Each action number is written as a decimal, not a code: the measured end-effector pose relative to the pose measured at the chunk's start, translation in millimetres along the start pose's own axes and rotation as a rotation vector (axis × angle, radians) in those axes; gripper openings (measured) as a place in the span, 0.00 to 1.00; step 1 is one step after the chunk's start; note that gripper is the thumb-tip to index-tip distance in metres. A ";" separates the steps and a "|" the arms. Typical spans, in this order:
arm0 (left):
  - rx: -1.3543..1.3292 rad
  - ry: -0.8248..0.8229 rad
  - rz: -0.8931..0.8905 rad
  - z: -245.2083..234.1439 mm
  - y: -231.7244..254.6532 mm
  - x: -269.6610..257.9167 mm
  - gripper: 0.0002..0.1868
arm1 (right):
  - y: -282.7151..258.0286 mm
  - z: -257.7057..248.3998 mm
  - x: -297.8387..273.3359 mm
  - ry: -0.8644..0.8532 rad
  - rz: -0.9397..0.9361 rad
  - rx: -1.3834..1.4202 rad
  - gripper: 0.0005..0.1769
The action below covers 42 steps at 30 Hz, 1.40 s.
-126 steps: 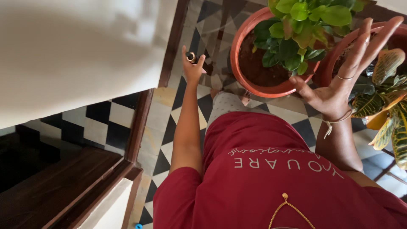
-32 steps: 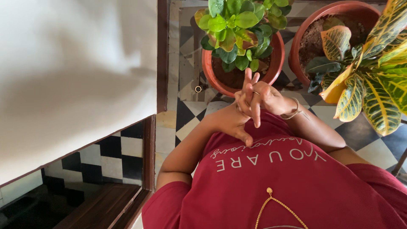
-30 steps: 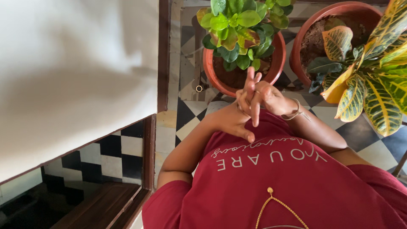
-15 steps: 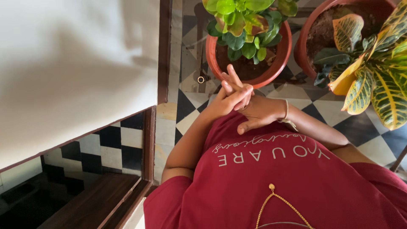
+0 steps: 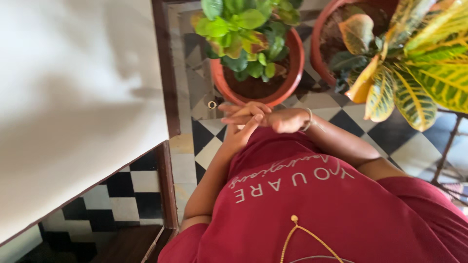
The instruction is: The person sprays water onto the leaves of two potted plants using a small spray bottle. They alternate between a green-leafed plant and a yellow-green variegated plant, holding the leaves with one hand while spraying with the other.
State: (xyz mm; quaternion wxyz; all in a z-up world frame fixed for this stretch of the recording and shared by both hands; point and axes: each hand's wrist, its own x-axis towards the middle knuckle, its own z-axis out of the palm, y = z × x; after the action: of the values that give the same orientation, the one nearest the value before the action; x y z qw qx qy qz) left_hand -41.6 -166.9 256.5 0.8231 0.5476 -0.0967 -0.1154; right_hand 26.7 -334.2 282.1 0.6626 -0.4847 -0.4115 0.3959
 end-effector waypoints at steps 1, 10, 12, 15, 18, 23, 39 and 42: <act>0.126 0.009 0.005 6.4 5.7 -1.5 0.08 | -1.9 1.2 -4.3 0.025 0.061 0.116 0.60; 0.792 0.167 0.247 30.6 -3.8 6.2 0.27 | 23.1 5.7 -13.8 0.185 -0.174 0.221 0.49; 0.866 0.261 0.299 25.3 -22.6 2.4 0.24 | 16.9 11.7 -8.9 0.179 -0.136 0.061 0.49; 0.643 0.357 0.290 25.1 -45.4 -3.7 0.15 | 4.9 16.8 5.8 0.143 -0.149 -0.193 0.42; 0.251 0.398 0.342 25.4 -57.8 -5.4 0.10 | -3.8 24.2 15.3 0.146 -0.146 -0.332 0.27; 0.143 0.313 0.346 16.9 -61.5 -11.8 0.12 | -7.6 31.1 20.9 0.189 -0.126 -0.399 0.18; -0.059 0.024 -0.107 -5.2 -35.3 32.8 0.20 | 44.6 -14.0 1.7 0.287 -0.174 -0.178 0.19; 0.032 0.046 0.015 -2.3 -49.4 31.2 0.20 | 54.3 -7.9 2.3 0.428 -0.165 -0.290 0.14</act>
State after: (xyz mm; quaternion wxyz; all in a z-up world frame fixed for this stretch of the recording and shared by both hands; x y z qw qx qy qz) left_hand -15.3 -192.6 211.0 0.8172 0.5623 -0.0837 -0.0948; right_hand 28.0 -322.7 228.4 0.6881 -0.6120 -0.3527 0.1662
